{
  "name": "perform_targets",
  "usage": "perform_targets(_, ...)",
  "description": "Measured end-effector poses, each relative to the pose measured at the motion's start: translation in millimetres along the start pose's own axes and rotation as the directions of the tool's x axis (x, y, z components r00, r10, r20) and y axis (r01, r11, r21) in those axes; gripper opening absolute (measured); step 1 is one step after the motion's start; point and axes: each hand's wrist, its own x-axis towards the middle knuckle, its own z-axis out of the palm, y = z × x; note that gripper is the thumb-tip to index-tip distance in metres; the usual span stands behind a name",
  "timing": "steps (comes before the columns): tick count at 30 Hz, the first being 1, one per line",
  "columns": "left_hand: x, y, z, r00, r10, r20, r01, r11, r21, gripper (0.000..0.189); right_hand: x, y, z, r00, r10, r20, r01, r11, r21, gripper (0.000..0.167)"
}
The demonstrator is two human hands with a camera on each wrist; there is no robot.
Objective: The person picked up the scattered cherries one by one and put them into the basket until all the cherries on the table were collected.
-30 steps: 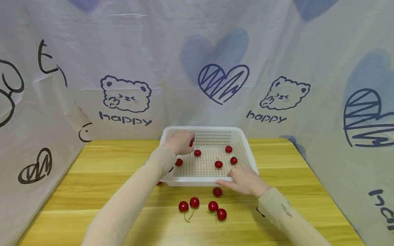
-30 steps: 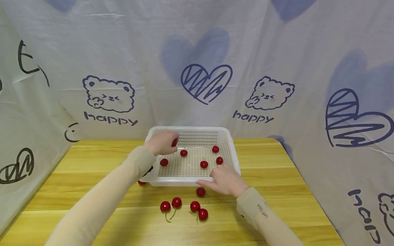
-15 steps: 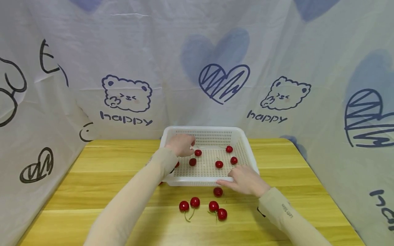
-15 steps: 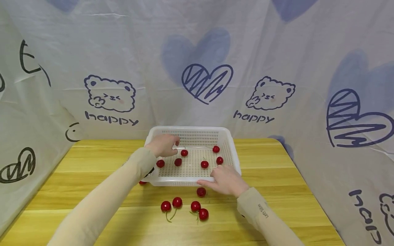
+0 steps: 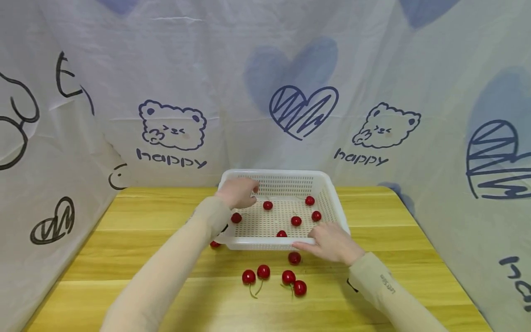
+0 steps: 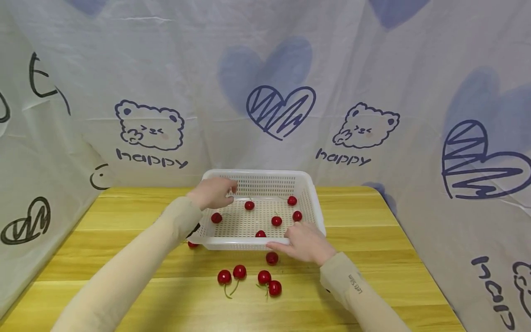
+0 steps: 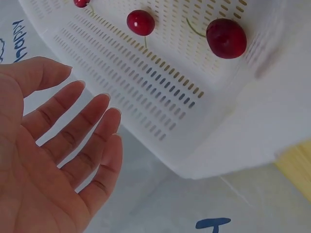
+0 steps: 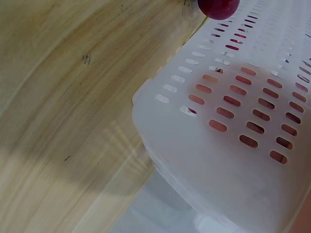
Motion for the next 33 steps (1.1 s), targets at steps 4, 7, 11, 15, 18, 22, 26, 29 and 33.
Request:
perform_targets(4, -5.6, -6.1, -3.2, 1.0, 0.002, -0.025, -0.002, 1.0, -0.011, 0.028, 0.0, 0.0, 0.0, 1.0, -0.004, 0.002, 0.004, 1.0, 0.017, 0.056)
perform_targets(7, -11.1, -11.1, -5.9, 0.999, 0.002, -0.037, -0.004, 0.999, -0.038, 0.029, -0.3, 0.5, 0.6, 1.0, -0.003, 0.006, 0.003, 1.0, 0.027, 0.055)
perform_targets(11, -18.1, -17.9, -7.8, 0.999, 0.001, -0.048, -0.004, 0.998, -0.068, 0.029, -0.5, 0.7, 1.1, 1.0, 0.005, 0.009, -0.005, 1.0, 0.027, 0.054)
perform_targets(15, -25.5, -25.6, -7.4, 0.996, 0.011, -0.086, -0.017, 0.997, -0.075, 0.027, -0.2, 0.1, 1.1, 1.0, 0.007, 0.011, -0.008, 1.0, 0.027, 0.054)
perform_targets(18, -32.5, -31.8, -7.5, 0.992, 0.019, -0.124, -0.028, 0.997, -0.072, 0.027, -0.2, -0.4, 0.9, 1.0, 0.008, 0.013, -0.009, 1.0, 0.024, 0.055)
perform_targets(22, -44.4, -41.0, -7.2, 0.986, 0.0, -0.167, -0.013, 0.997, -0.077, 0.025, -0.1, -0.9, 0.3, 1.0, 0.007, 0.013, -0.007, 1.0, 0.022, 0.056)
perform_targets(26, -57.8, -50.1, -5.8, 0.977, -0.026, -0.211, 0.007, 0.996, -0.092, 0.024, 0.3, -1.1, 0.3, 1.0, 0.0, 0.01, -0.001, 1.0, 0.018, 0.057)
perform_targets(29, -67.5, -56.8, -2.3, 0.967, -0.057, -0.247, 0.03, 0.993, -0.112, 0.027, 0.4, -1.1, 0.5, 1.0, 0.003, 0.015, -0.004, 1.0, 0.019, 0.058)
perform_targets(33, -79.9, -65.6, 5.0, 0.95, -0.102, -0.295, 0.06, 0.987, -0.148, 0.034, 0.7, -1.1, 0.7, 1.0, 0.008, 0.02, -0.009, 1.0, 0.025, 0.058)
